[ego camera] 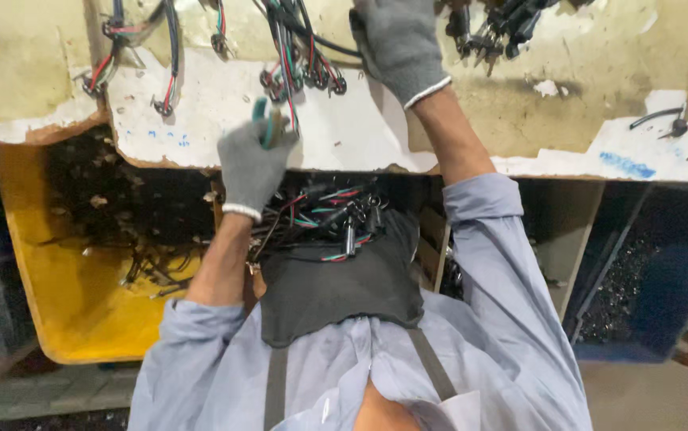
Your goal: The person sits at a workbench and uses pliers to strip insulation from the ends of black wires attached to connectors, working on one wire at a time and placing processed wires on the bench among piles of similar wired components.
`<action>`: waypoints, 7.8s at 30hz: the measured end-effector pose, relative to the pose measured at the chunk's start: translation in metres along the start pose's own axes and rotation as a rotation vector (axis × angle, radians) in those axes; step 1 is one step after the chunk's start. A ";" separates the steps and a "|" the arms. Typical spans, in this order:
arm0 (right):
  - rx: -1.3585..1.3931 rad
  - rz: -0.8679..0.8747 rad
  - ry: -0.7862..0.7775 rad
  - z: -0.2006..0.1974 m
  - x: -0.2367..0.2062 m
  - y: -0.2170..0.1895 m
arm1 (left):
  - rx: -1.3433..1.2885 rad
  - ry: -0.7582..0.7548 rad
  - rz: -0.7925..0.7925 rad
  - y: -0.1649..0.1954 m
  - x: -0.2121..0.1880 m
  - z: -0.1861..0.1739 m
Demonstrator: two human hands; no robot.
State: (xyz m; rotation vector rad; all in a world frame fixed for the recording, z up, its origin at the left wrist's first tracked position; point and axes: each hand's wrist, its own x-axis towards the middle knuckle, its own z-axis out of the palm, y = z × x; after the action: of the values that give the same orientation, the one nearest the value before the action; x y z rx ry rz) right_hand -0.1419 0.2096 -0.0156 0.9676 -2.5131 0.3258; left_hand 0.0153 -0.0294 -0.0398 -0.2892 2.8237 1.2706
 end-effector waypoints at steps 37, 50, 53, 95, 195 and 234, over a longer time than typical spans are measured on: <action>0.897 0.132 -0.354 -0.064 -0.078 -0.101 | -0.496 -0.196 0.281 0.088 -0.034 -0.048; 0.635 -0.118 -0.395 -0.040 -0.085 -0.119 | -1.303 -0.161 0.139 0.064 -0.052 0.002; 0.746 -0.167 -0.380 -0.038 -0.089 -0.113 | -1.180 -0.258 0.105 0.070 -0.065 0.019; 1.134 0.774 -0.089 -0.057 -0.107 -0.061 | 0.192 0.237 0.379 0.008 0.115 0.009; 0.828 -0.238 -0.483 -0.075 -0.085 -0.117 | -0.684 -0.313 1.136 0.118 -0.059 -0.059; -0.043 -0.035 -0.200 0.019 -0.051 0.009 | 0.216 -0.068 0.399 -0.029 0.003 -0.014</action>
State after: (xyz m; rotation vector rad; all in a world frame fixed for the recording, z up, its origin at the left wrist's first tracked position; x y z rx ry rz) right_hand -0.1200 0.2386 -0.0569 1.0729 -2.6656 0.1705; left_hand 0.0182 -0.0585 -0.0522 0.3338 3.0190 0.9800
